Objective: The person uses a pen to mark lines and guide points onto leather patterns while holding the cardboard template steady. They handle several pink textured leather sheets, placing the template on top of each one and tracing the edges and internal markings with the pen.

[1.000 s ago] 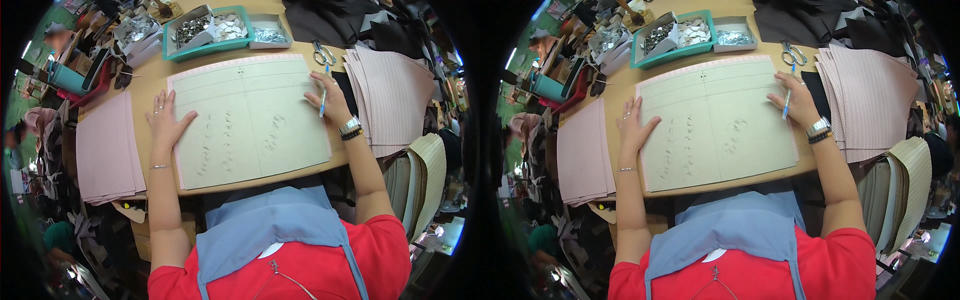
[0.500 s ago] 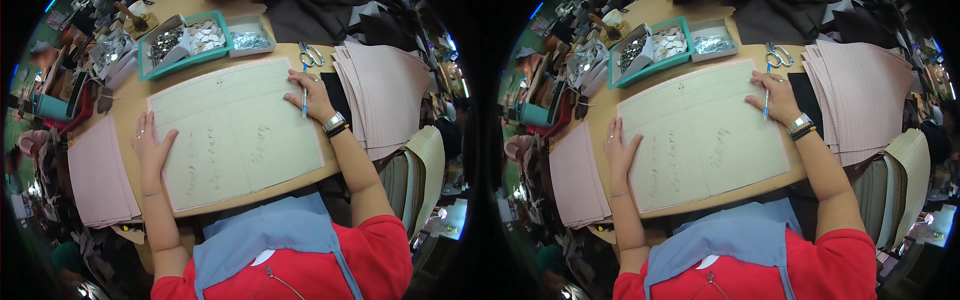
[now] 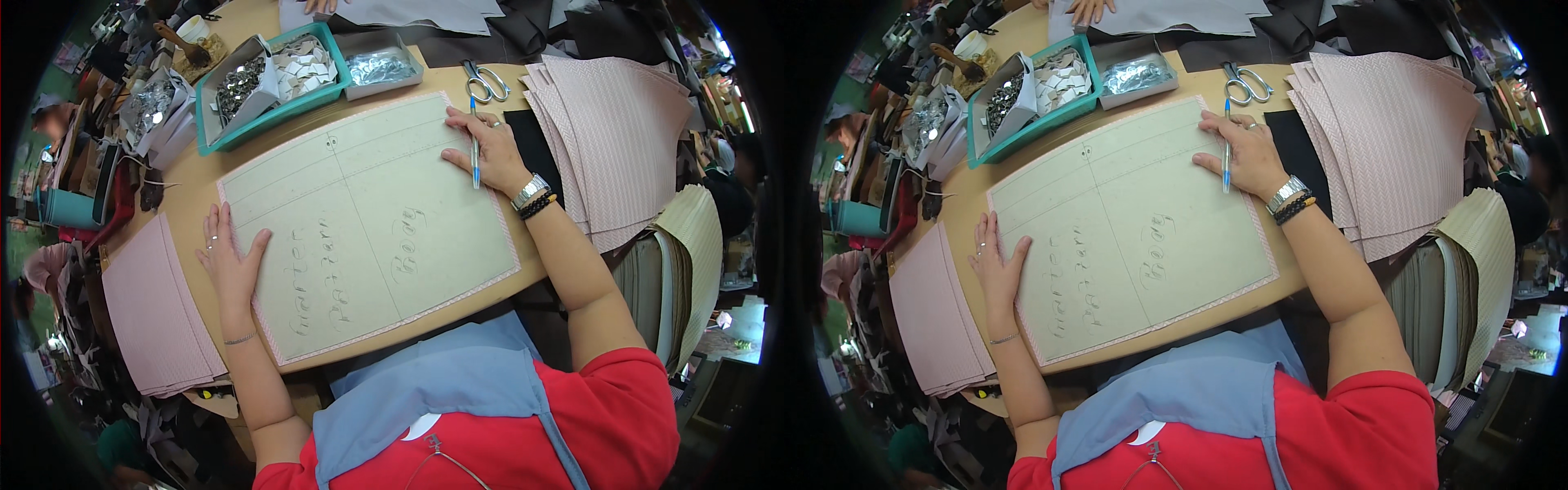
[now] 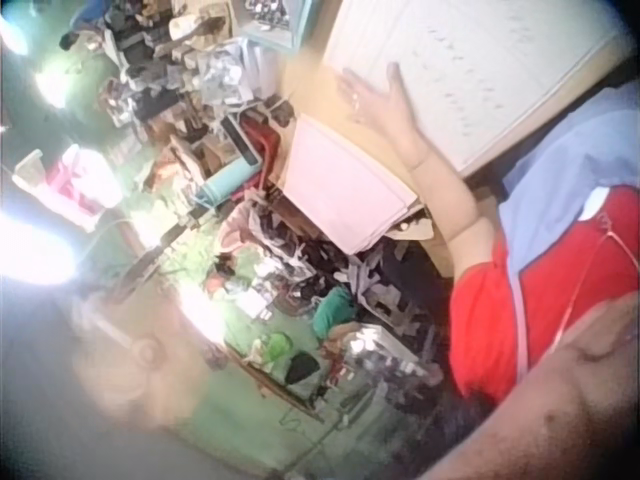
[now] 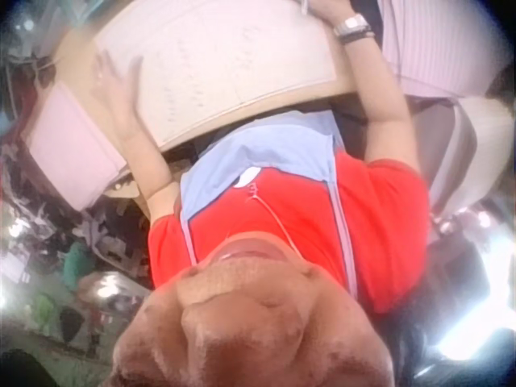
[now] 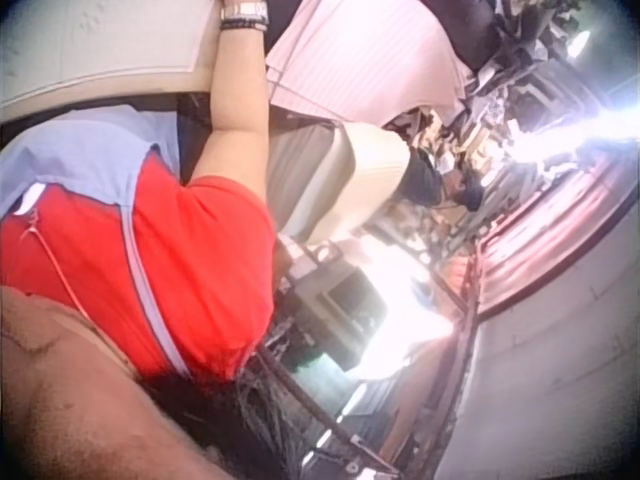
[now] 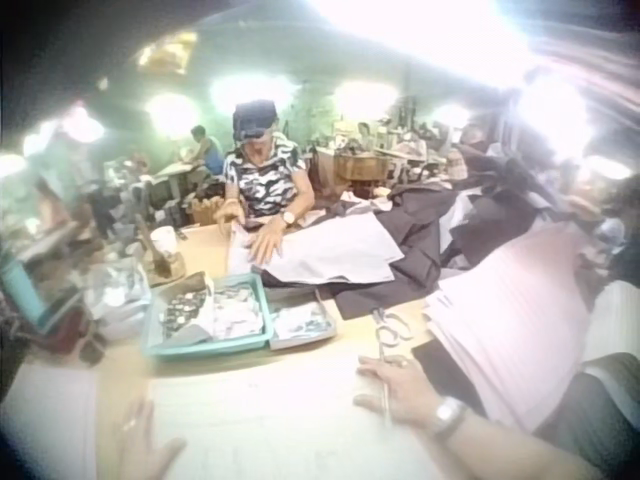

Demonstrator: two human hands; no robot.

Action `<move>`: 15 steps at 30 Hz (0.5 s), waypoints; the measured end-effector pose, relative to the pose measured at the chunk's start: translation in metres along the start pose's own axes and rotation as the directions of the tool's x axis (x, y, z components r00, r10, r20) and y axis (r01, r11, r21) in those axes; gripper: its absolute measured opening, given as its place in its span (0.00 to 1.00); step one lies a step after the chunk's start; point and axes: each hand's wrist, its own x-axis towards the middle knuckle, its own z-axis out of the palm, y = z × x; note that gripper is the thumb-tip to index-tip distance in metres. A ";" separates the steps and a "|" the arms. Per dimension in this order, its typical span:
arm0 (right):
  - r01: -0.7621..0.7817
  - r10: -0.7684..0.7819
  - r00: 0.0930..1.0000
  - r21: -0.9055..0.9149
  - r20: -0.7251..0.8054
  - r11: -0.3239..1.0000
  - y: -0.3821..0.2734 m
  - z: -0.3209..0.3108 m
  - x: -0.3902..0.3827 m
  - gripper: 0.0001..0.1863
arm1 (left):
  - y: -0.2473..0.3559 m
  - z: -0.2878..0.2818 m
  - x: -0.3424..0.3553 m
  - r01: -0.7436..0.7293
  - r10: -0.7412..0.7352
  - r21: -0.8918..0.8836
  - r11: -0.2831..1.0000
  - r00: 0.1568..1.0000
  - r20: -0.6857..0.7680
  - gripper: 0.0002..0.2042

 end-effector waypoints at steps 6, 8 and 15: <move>0.051 -0.051 0.998 -0.008 -0.029 0.999 0.001 0.005 0.005 0.29 | -0.005 -0.001 -0.002 -0.018 0.018 0.032 0.999 1.000 -0.016 0.46; 0.076 -0.075 0.997 0.043 -0.034 0.996 0.000 0.006 0.008 0.29 | -0.008 0.001 -0.003 -0.019 0.020 0.038 0.999 0.999 -0.025 0.46; 0.081 -0.079 0.996 0.052 -0.050 0.995 -0.002 0.001 0.004 0.27 | 0.001 -0.003 -0.005 -0.003 0.003 0.019 1.000 1.000 -0.012 0.46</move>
